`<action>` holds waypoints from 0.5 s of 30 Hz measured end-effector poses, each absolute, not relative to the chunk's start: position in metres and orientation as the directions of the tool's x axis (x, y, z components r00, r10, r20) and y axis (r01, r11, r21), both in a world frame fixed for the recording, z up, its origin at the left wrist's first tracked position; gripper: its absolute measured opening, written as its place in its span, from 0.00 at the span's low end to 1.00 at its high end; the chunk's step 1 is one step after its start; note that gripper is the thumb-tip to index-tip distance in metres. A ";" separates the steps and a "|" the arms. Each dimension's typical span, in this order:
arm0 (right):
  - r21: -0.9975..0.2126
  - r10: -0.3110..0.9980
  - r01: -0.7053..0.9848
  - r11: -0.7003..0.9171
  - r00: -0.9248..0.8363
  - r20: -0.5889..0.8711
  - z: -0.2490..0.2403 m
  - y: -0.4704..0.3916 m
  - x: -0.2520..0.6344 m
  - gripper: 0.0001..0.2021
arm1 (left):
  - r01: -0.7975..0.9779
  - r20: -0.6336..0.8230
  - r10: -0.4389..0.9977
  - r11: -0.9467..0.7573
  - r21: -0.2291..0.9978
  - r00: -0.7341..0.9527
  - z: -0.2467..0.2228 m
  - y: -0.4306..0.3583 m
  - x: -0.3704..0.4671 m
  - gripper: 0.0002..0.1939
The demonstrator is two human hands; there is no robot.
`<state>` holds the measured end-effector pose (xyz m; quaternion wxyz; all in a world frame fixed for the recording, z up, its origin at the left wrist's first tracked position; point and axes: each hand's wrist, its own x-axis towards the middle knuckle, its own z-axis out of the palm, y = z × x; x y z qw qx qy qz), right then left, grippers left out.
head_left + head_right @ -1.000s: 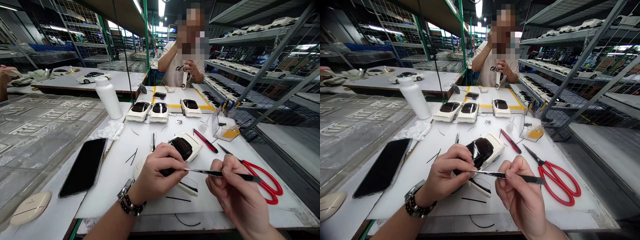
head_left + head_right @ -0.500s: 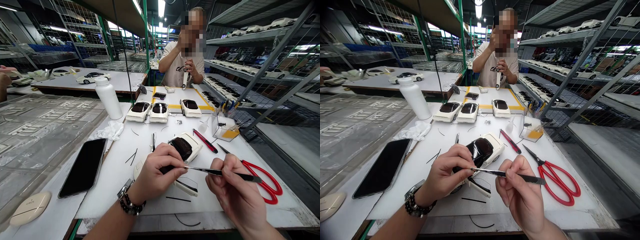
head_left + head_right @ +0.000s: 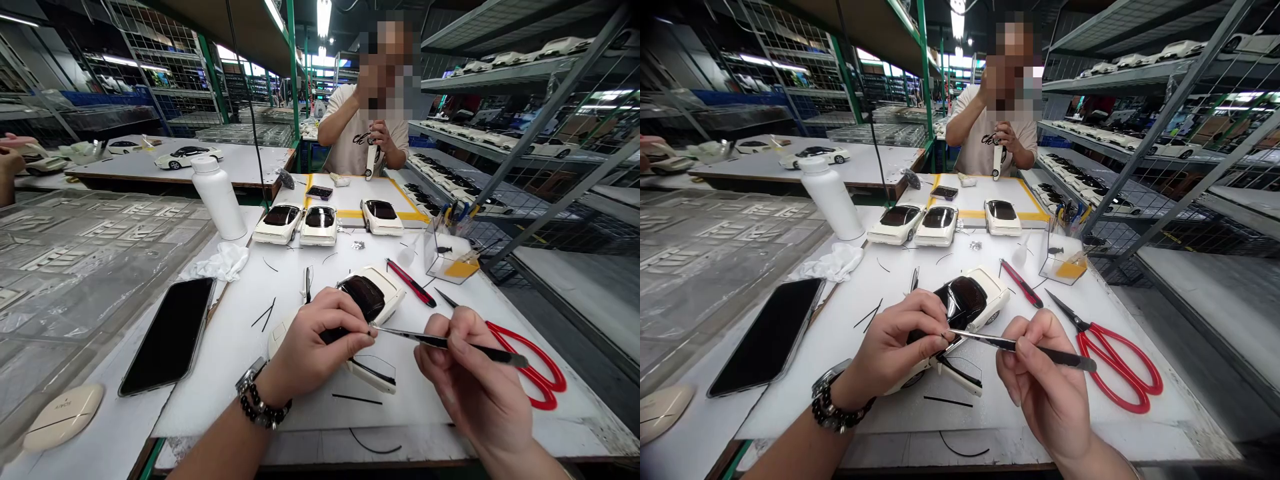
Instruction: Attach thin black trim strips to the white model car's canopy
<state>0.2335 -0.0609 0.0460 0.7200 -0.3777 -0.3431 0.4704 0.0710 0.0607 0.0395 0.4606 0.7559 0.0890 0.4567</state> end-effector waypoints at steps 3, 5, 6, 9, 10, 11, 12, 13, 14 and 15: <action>-0.879 0.915 -0.339 0.334 0.339 0.217 0.045 -0.064 0.237 0.07 | -0.302 0.612 0.555 -0.551 0.778 0.563 0.039 0.061 0.071 0.02; -0.890 0.905 -0.270 0.366 0.325 0.274 0.044 -0.067 0.239 0.06 | -0.309 0.616 0.551 -0.550 0.776 0.563 0.039 0.061 0.071 0.02; -0.896 0.903 -0.238 0.375 0.310 0.296 0.043 -0.069 0.239 0.06 | -0.311 0.617 0.550 -0.551 0.775 0.563 0.039 0.061 0.071 0.02; -0.908 0.906 -0.179 0.379 0.272 0.325 0.041 -0.072 0.239 0.06 | -0.306 0.616 0.550 -0.553 0.775 0.564 0.038 0.061 0.071 0.02; -0.910 0.906 -0.166 0.379 0.266 0.329 0.041 -0.072 0.239 0.06 | -0.305 0.615 0.551 -0.553 0.775 0.564 0.038 0.061 0.071 0.02; -0.911 0.905 -0.154 0.383 0.262 0.336 0.041 -0.072 0.239 0.06 | -0.304 0.616 0.551 -0.554 0.775 0.563 0.038 0.061 0.071 0.02; -0.912 0.904 -0.142 0.384 0.259 0.340 0.040 -0.072 0.238 0.05 | -0.304 0.617 0.550 -0.556 0.774 0.563 0.038 0.061 0.071 0.02; -0.913 0.903 -0.133 0.386 0.254 0.345 0.040 -0.072 0.238 0.05 | -0.305 0.619 0.549 -0.558 0.772 0.562 0.038 0.061 0.071 0.02; -0.912 0.902 -0.129 0.390 0.253 0.350 0.040 -0.072 0.238 0.05 | -0.305 0.621 0.547 -0.561 0.770 0.561 0.038 0.061 0.071 0.02; -0.909 0.899 -0.132 0.396 0.257 0.354 0.040 -0.072 0.238 0.05 | -0.304 0.623 0.545 -0.564 0.768 0.561 0.038 0.061 0.071 0.02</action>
